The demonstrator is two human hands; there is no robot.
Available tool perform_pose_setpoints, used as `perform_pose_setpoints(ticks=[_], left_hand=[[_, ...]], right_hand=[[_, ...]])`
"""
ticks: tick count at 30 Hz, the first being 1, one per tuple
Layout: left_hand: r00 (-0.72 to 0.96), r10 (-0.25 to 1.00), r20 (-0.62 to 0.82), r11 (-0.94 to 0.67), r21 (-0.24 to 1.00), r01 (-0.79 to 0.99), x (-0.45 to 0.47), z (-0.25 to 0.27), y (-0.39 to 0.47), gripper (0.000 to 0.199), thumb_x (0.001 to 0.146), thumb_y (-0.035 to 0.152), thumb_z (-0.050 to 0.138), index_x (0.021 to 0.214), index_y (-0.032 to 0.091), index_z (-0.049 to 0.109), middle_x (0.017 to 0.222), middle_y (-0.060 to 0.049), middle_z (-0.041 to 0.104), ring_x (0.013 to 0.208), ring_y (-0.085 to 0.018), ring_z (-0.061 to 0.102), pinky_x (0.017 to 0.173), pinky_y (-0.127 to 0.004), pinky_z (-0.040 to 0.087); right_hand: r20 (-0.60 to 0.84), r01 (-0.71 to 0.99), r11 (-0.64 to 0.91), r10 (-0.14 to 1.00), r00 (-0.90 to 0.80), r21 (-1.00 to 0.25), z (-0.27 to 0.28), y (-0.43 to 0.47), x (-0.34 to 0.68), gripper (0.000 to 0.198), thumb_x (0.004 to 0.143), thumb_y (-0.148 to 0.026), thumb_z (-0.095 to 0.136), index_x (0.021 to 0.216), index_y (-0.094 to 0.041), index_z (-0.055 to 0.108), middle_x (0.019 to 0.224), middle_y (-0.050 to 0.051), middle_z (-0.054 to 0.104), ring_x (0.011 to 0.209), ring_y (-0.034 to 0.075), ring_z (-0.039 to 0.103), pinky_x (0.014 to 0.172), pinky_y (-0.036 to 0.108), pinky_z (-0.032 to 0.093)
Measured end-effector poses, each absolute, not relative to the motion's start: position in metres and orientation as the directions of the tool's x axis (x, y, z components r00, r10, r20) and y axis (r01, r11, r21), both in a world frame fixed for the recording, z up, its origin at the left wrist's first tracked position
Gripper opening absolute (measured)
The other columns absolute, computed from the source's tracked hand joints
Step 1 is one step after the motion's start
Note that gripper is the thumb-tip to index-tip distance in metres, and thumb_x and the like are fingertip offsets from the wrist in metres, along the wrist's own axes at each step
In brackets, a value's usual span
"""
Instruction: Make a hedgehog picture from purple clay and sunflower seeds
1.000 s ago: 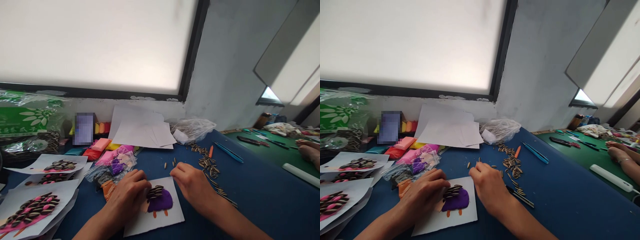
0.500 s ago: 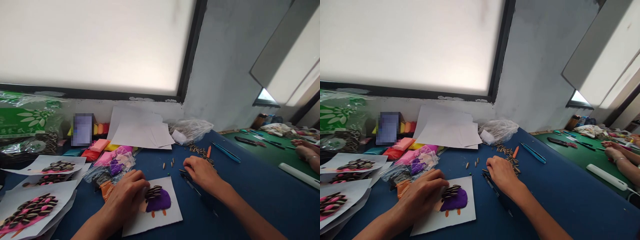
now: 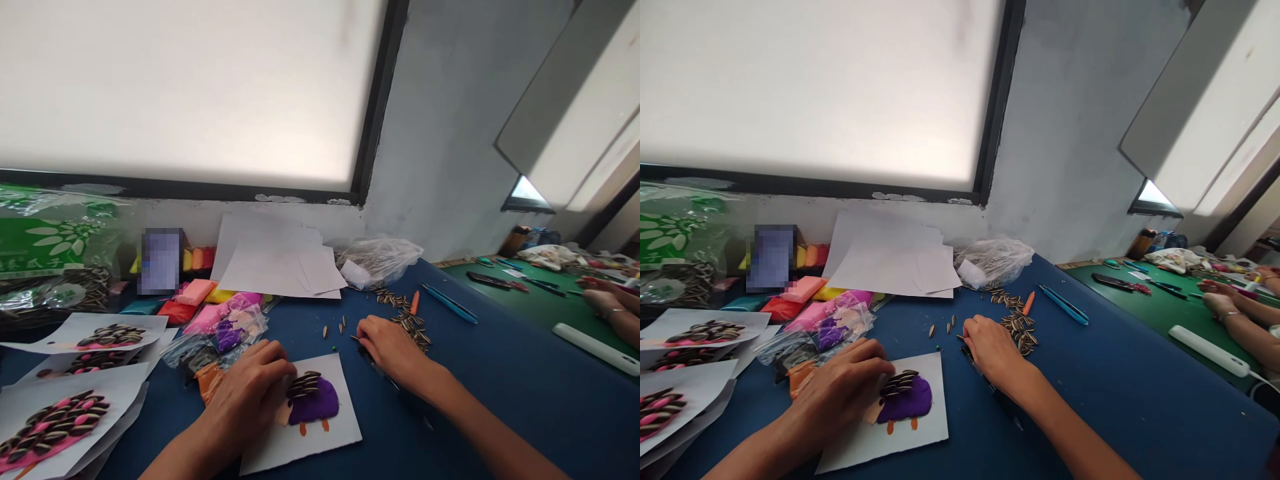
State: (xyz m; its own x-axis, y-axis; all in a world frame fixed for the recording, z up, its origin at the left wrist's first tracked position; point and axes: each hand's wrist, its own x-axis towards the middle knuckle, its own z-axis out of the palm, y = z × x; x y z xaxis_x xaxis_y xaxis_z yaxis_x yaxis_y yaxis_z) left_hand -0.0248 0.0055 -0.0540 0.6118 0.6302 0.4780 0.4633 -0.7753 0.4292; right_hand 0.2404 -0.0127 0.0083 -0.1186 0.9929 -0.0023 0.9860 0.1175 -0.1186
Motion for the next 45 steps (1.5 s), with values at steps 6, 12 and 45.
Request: perform_pose_setpoints(ticks=[6,12,45], left_hand=[[0.624,0.632,0.459,-0.774,0.42,0.475,-0.023,-0.049,0.005,0.035,0.096,0.018,0.037,0.082,0.021,0.068,0.082,-0.005,0.061,0.072,-0.018,0.056,0.064,-0.029,0.043],[0.621,0.621,0.478,-0.783,0.406,0.471,-0.024,-0.051,0.005,0.034,0.096,0.017,0.037,0.085,0.021,0.07,0.083,-0.006,0.062,0.073,-0.018,0.056,0.064,-0.03,0.043],[0.603,0.643,0.472,-0.764,0.454,0.458,-0.023,-0.055,0.008,0.034,0.091,0.012,0.038,0.094,0.021,0.071,0.09,-0.007,0.062,0.079,-0.02,0.058,0.068,-0.031,0.045]], right_hand=[[0.022,0.982,0.14,0.99,-0.138,-0.126,0.007,-0.012,0.241,0.01,0.092,-0.011,0.059,0.092,-0.017,0.067,0.093,0.006,0.066,0.085,0.02,0.063,0.071,0.027,0.043],[0.043,0.966,0.214,0.977,-0.21,-0.147,0.002,-0.01,0.239,0.016,0.092,-0.008,0.055,0.094,-0.018,0.067,0.096,0.006,0.064,0.089,0.019,0.062,0.075,0.027,0.043],[0.106,0.866,0.304,0.952,-0.286,-0.397,0.009,-0.044,0.202,0.014,0.093,-0.009,0.055,0.091,-0.018,0.064,0.092,0.003,0.066,0.082,0.017,0.062,0.072,0.027,0.046]])
